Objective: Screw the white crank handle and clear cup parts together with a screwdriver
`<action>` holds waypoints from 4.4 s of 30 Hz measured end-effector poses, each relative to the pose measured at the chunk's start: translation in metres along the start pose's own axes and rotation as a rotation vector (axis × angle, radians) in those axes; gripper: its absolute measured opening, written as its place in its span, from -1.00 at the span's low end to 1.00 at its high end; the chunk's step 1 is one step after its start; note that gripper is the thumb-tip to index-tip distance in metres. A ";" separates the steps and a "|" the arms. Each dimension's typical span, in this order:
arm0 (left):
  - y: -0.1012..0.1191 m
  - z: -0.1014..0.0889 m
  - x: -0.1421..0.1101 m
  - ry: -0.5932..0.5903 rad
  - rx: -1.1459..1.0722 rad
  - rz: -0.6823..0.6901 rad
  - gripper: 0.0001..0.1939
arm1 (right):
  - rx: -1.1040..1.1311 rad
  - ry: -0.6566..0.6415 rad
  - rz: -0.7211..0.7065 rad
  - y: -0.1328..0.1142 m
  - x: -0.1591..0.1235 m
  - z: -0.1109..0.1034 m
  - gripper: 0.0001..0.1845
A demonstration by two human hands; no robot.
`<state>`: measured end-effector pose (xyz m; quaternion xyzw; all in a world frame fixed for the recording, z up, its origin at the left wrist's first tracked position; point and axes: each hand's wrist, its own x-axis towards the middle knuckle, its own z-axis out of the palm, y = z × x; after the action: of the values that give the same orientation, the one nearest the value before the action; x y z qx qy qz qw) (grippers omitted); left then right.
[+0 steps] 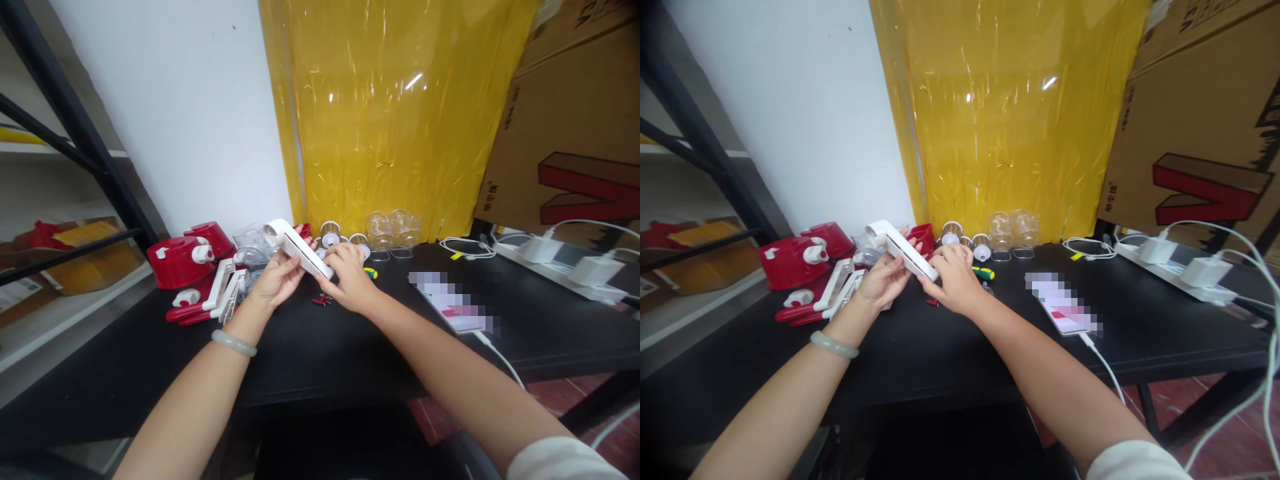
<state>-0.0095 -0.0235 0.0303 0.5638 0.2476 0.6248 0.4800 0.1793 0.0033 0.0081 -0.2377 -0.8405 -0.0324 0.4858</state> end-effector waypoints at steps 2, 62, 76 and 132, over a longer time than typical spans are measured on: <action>0.001 0.001 -0.001 -0.019 -0.031 -0.013 -0.26 | -0.021 0.006 -0.018 -0.002 0.000 -0.001 -0.80; -0.010 0.003 -0.008 -0.048 1.284 0.216 -0.57 | 0.169 0.076 0.039 0.024 0.007 -0.003 -0.32; -0.009 0.007 -0.008 -0.031 1.372 0.099 -0.54 | 0.418 0.133 0.232 0.029 0.006 0.011 -0.50; -0.011 0.014 -0.008 -0.046 1.164 0.193 -0.70 | 1.162 0.289 0.642 0.022 0.015 0.022 -0.35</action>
<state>0.0064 -0.0287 0.0207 0.7679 0.4867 0.4148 0.0379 0.1653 0.0343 0.0051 -0.1688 -0.5358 0.5389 0.6277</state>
